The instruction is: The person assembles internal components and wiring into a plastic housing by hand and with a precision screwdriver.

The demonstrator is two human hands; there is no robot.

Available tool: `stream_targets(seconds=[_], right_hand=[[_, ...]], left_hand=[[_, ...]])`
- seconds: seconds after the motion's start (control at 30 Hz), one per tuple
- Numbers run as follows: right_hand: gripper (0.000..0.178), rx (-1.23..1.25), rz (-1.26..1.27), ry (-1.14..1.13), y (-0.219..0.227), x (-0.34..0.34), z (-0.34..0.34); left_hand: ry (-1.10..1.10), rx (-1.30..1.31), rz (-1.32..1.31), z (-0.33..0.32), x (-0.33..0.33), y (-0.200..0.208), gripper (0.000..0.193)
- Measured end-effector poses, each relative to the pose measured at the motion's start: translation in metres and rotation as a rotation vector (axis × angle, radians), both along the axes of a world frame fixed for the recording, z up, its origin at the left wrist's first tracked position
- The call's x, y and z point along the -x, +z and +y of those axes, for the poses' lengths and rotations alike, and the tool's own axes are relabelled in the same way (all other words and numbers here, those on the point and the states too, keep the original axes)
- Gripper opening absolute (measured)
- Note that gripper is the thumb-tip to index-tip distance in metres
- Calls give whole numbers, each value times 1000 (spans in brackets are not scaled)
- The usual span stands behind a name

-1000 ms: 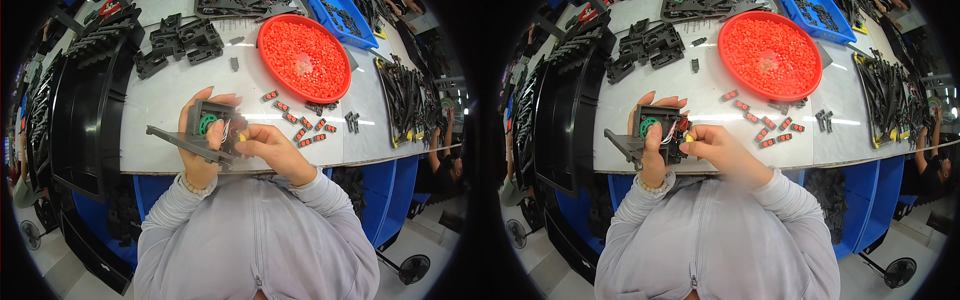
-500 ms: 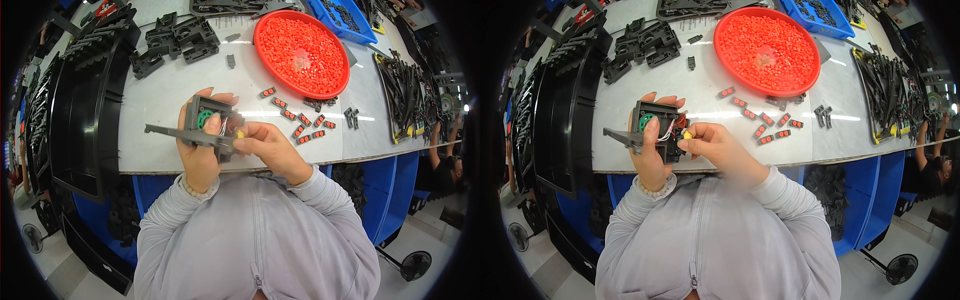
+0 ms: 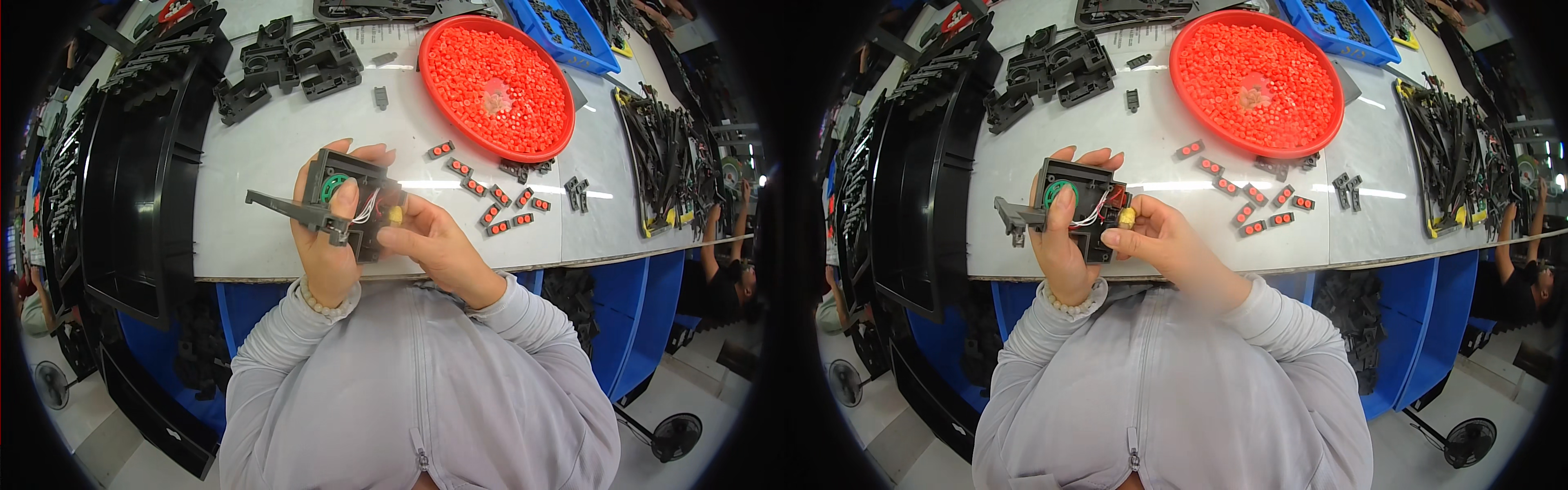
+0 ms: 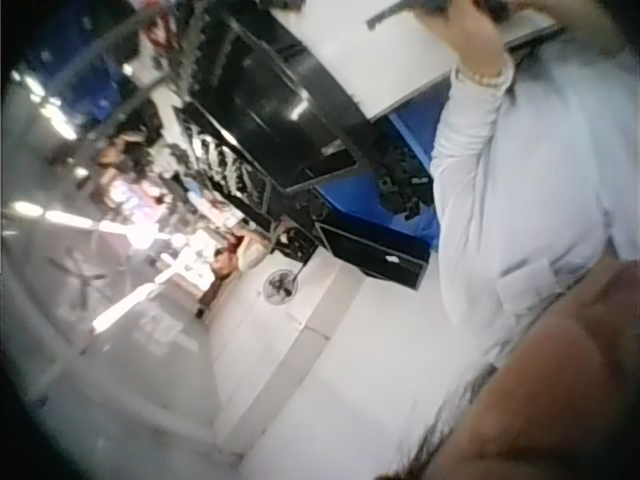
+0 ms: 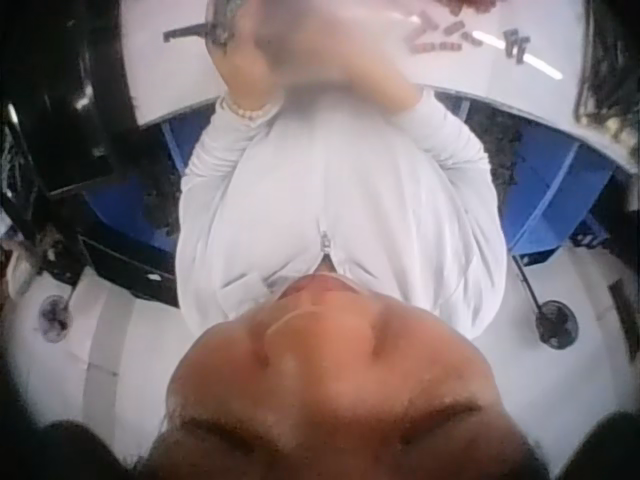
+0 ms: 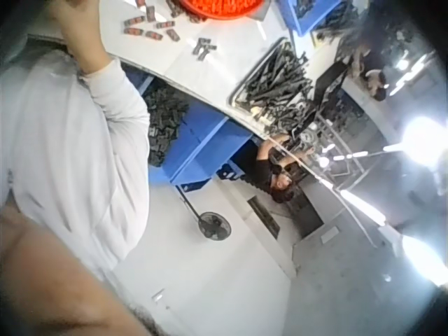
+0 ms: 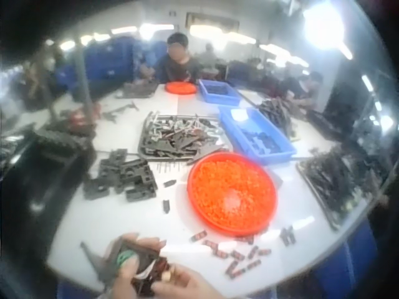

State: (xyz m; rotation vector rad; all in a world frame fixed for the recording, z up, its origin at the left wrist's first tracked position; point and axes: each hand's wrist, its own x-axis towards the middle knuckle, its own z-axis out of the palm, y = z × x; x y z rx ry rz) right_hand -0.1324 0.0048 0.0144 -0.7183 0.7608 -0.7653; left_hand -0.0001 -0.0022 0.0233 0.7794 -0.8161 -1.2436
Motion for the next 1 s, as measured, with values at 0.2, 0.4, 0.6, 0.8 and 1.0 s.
stream_targets(seconds=[0.2, 0.4, 0.6, 0.8, 1.0], right_hand=[[30, 17, -42, -61, -2, -1, -3], [38, 115, -22, -96, -10, -5, -3], [40, 376, 244, -115, -11, 2, -6], [40, 1199, 806, -109, 4, 6, -2], [56, 1253, 1051, -10, 9, 1, -3]], left_hand=[[-28, 14, 22, 0, 1, 0, 35], [-9, 11, -3, -4, 0, -11, 35], [-31, -53, 109, -6, -5, -7, 36], [-23, -15, 81, -9, -5, -9, 36], [-13, -19, -10, -7, 6, -9, 37]])
